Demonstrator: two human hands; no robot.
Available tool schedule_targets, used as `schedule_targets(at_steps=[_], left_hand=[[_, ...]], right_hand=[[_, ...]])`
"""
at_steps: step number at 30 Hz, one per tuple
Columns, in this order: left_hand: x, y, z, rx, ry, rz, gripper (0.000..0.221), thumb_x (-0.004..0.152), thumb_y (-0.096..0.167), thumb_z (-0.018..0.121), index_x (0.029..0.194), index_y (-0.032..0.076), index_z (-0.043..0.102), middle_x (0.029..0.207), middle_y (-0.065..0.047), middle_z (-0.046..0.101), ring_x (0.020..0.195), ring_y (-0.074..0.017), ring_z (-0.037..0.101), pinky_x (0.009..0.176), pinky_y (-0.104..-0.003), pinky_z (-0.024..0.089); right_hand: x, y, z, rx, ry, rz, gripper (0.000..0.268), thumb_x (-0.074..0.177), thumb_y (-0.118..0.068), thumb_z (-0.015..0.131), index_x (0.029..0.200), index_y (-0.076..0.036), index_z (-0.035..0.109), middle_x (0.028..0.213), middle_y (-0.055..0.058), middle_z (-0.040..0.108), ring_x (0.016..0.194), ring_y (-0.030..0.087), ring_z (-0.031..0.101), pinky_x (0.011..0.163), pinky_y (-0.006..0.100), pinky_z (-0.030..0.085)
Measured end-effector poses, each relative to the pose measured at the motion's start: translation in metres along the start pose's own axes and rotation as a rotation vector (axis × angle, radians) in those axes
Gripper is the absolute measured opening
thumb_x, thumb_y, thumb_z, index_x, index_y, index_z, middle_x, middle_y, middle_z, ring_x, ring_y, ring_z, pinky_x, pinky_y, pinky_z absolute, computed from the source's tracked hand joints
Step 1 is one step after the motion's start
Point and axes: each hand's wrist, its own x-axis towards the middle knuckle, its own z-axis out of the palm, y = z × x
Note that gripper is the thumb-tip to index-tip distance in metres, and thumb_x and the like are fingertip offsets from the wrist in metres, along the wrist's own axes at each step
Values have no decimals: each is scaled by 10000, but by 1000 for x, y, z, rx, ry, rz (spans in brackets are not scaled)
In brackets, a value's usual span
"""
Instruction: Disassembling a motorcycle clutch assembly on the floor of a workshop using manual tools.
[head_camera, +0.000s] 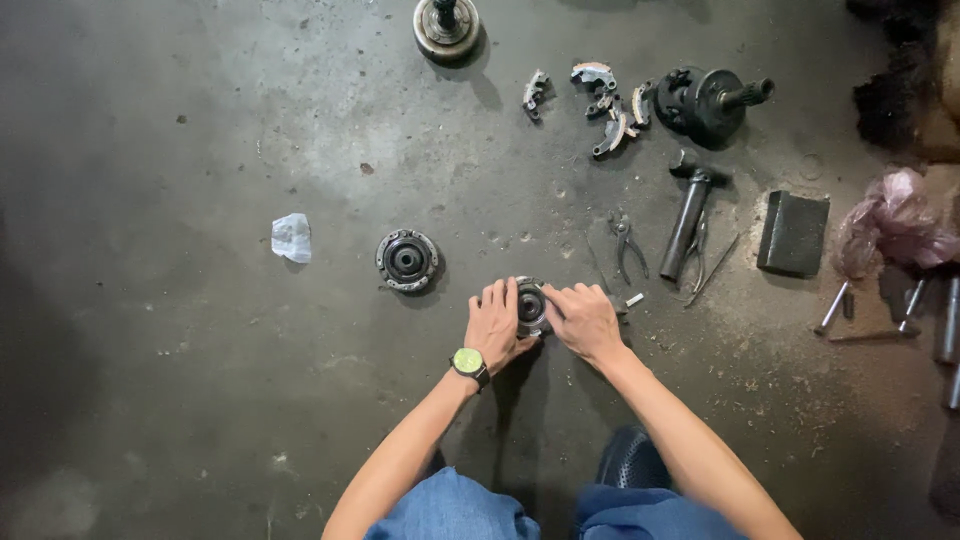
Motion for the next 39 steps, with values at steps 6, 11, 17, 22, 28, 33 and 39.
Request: schedule_targets(at_steps=[6,11,17,22,28,33,39], left_hand=[[4,-2,3,14,16,35,1124,636,494,897,1445,-103,394,1321,-193,503,1184,-336,501,937,-474,417],[-1,6,11,14,39,29,1108,649,507,880,1437,-109,403,1338,-202,505,1170,-335,502,934,-465,406],[19,9,27,-145,267,-85,848,740,418,829,1342,-65,477,1307,-229,523,1193,-382,501,949,-510,404],[68,-22,59,-490,41,-192,182,845,188,742,987,74,748,1059,-181,627,1031,-377,585,900,-466,506],[65,-17,54,-629,43,-283,130,785,122,734,900,67,761,1001,-188,621,992,-386,579,879,-478,508],[62,-21,49,-684,82,-260,101,811,90,709,898,57,747,1019,-173,624,1007,-376,564,908,-469,489],[55,-16,46,-648,131,-199,111,821,80,689,922,61,732,1017,-161,621,1004,-369,569,895,-457,483]], right_hand=[[-1,3,3,-39,3,-4,273,862,-189,723,1114,-84,737,745,45,655,713,230,594,659,386,440],[4,15,7,-96,-40,-63,282,862,-210,722,1119,-94,723,721,43,635,708,226,591,658,384,441],[24,48,7,-219,-311,-303,410,822,-226,710,1208,-101,653,821,56,661,777,240,640,705,388,469],[53,49,1,-340,-717,-426,313,857,-167,639,1158,-82,611,921,98,695,861,280,703,761,405,512],[62,38,1,-137,-804,-180,265,863,-150,614,1122,-95,607,838,144,709,765,359,713,657,472,548],[43,22,26,186,-610,495,183,912,-167,645,1063,-79,699,789,173,733,718,349,696,645,462,551],[9,55,64,888,-397,1204,245,912,-157,690,1065,18,769,834,118,737,672,205,628,620,390,518]])
